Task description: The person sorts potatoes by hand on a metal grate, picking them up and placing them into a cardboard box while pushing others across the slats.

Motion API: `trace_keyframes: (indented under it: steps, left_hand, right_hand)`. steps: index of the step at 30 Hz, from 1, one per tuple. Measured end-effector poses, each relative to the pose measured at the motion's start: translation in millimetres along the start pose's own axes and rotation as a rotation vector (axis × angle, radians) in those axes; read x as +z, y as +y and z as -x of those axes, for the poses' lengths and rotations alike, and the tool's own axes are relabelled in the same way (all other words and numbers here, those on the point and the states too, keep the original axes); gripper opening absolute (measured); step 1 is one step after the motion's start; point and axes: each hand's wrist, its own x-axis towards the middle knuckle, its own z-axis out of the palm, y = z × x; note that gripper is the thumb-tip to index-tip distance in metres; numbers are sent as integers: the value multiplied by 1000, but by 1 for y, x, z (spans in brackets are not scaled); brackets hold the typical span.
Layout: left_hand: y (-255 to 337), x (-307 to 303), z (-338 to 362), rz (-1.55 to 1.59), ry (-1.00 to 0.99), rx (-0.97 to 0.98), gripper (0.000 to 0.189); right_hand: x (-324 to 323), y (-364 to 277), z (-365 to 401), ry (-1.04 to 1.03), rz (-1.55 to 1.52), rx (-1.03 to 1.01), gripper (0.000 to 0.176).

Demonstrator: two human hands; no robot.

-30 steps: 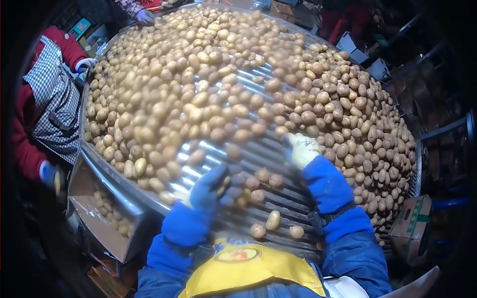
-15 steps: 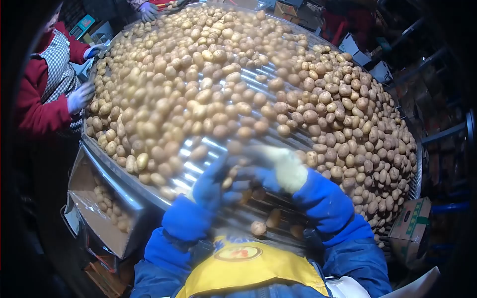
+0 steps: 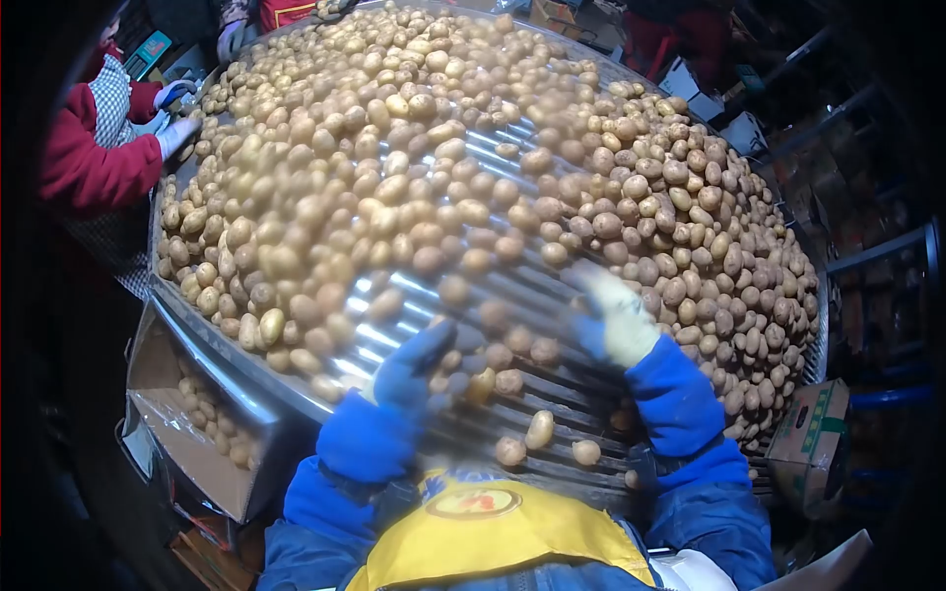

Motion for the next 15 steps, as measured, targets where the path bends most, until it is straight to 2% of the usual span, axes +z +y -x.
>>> trace_keyframes:
  steps: [1,4,5,8,12,15]
  left_hand:
    - [-2,-4,-2,9,-17,5,43]
    - [-2,6,3,6,22,24,42]
    - [-2,12,4,-1,46,37,42]
    - [-5,14,4,-94,176,77,44]
    - [-3,20,7,-128,203,70,50]
    - [-3,14,6,-129,152,60,52]
  right_hand:
    - [0,-3,8,-113,158,-25,53]
    - [10,-14,24,-124,503,-112,50]
    - [18,-1,22,-76,481,-121,45]
    - [18,11,13,-171,330,-14,43]
    - [15,8,6,-252,375,11,33]
    - [25,7,7,-29,400,-130,30]
